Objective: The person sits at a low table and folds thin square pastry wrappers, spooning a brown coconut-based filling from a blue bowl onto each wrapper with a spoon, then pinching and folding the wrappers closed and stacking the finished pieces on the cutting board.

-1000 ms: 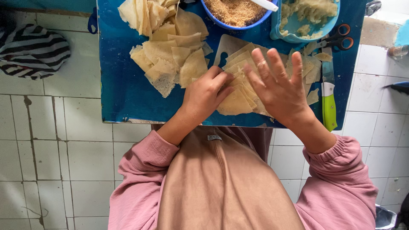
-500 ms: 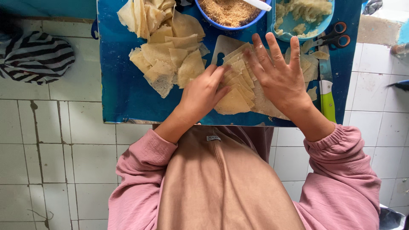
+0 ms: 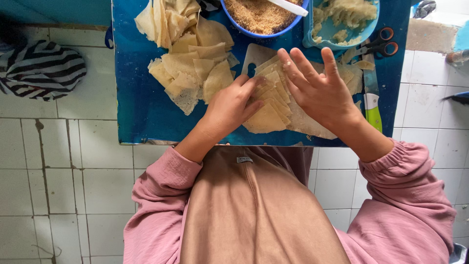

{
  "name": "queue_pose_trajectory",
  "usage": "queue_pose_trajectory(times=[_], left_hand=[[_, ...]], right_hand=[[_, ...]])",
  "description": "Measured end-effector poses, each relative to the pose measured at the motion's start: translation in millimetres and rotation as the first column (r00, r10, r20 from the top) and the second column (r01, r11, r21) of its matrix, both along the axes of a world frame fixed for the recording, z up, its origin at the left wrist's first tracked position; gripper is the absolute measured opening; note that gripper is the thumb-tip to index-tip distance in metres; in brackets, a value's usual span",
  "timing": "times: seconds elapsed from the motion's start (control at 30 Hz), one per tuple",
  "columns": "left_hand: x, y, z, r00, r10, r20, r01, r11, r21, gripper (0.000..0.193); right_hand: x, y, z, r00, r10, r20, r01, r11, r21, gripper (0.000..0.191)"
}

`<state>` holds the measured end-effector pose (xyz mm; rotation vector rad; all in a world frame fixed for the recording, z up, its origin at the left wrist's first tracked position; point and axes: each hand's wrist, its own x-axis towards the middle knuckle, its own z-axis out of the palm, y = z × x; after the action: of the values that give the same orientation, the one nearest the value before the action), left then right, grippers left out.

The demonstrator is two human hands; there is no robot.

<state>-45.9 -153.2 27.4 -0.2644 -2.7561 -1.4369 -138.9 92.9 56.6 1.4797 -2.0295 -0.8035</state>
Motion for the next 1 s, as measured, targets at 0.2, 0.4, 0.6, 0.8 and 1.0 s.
queue_pose_trajectory(times=[0.2, 0.4, 0.6, 0.8, 1.0], left_hand=[[-2, -3, -2, 1.000, -0.002, 0.012, 0.002, 1.000, 0.030, 0.044], [-2, -2, -5, 1.000, -0.012, 0.023, 0.011, 0.999, 0.052, 0.044], [-5, -4, -4, 1.000, -0.006, -0.007, 0.007, 0.998, 0.058, 0.045], [-4, -3, -5, 0.999, -0.015, 0.032, 0.014, 0.999, 0.049, 0.045], [-5, -5, -4, 1.000, -0.008, 0.002, 0.008, 0.999, 0.031, 0.047]], right_hand=[[-35, 33, 7, 0.791, -0.108, 0.602, 0.440, 0.783, -0.439, 0.028], [-68, 30, -8, 0.624, 0.046, 0.780, 0.537, 0.700, -0.471, 0.016], [-57, 17, -1, 0.596, 0.166, 0.786, 0.569, 0.602, -0.560, 0.008], [-12, -8, -12, 0.700, 0.022, 0.714, 0.431, 0.785, -0.446, 0.027], [6, -18, -1, 0.971, -0.117, 0.208, 0.137, 0.987, -0.085, 0.045]])
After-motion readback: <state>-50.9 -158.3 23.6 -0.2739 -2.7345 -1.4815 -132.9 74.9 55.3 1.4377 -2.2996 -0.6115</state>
